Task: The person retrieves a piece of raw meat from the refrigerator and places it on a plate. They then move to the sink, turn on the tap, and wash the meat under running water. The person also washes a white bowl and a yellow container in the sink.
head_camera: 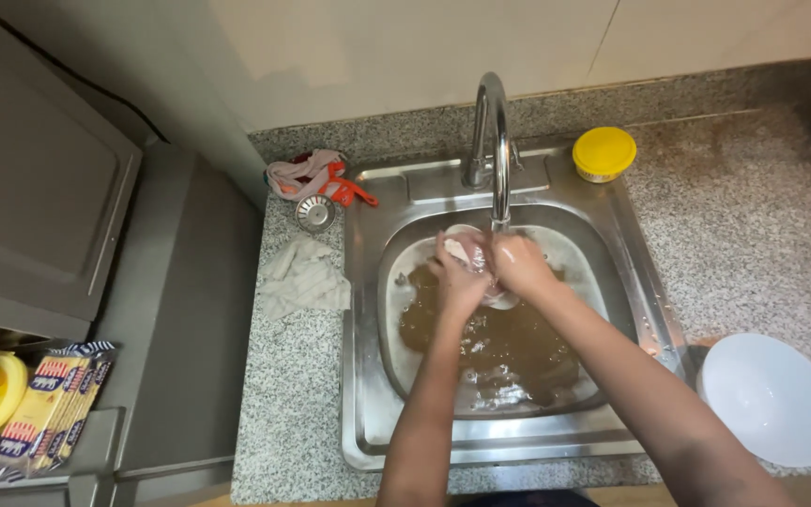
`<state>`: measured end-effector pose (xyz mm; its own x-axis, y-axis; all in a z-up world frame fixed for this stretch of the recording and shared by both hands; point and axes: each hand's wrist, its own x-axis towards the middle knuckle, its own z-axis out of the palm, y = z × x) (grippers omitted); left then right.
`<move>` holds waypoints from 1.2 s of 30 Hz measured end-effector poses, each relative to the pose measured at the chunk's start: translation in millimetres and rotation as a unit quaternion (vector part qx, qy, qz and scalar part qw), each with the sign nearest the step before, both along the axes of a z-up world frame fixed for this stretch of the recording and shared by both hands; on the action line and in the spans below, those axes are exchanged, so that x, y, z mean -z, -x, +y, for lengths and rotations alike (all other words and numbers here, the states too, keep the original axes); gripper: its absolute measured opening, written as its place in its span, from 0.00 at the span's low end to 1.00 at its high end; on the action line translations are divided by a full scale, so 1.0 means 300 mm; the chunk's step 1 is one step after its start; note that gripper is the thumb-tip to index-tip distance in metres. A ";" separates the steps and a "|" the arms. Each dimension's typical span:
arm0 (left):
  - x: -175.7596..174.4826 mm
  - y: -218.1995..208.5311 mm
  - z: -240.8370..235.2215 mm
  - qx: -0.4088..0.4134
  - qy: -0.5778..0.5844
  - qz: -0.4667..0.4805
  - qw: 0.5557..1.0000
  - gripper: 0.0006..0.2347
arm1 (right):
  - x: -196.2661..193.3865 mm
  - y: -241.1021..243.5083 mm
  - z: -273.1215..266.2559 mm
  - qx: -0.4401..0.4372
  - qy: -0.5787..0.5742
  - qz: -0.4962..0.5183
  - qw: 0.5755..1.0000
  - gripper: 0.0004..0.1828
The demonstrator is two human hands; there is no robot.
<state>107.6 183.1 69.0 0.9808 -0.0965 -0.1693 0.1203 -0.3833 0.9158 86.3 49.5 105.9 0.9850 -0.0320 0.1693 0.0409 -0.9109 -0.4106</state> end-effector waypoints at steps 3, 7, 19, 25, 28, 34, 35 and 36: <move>-0.004 0.029 -0.047 0.014 -0.005 -0.010 1.000 0.54 | 0.035 0.026 -0.050 0.014 -0.003 -0.018 1.000 0.11; -0.043 0.071 -0.075 0.023 0.011 -0.006 1.000 0.54 | 0.012 0.067 -0.070 0.025 0.002 -0.065 0.998 0.11; 0.216 0.030 0.074 0.000 0.260 -0.031 0.965 0.47 | -0.146 0.042 -0.151 0.041 -0.002 -0.119 0.992 0.11; 0.196 0.018 0.142 0.007 0.415 0.100 0.904 0.42 | -0.198 0.034 -0.181 0.053 -0.025 -0.183 0.981 0.12; 0.262 -0.007 0.143 0.035 0.544 0.203 0.813 0.37 | -0.246 0.061 -0.265 0.207 -0.128 -0.040 0.969 0.18; 0.169 0.037 0.033 0.135 0.637 0.272 0.709 0.37 | -0.046 0.140 -0.476 0.268 -0.346 -0.132 0.889 0.24; 0.158 0.048 0.015 0.138 0.647 0.284 0.694 0.37 | -0.015 0.159 -0.493 0.294 -0.378 -0.120 0.870 0.25; 0.146 0.058 -0.001 0.141 0.655 0.297 0.680 0.36 | 0.016 0.178 -0.509 0.320 -0.409 -0.108 0.848 0.26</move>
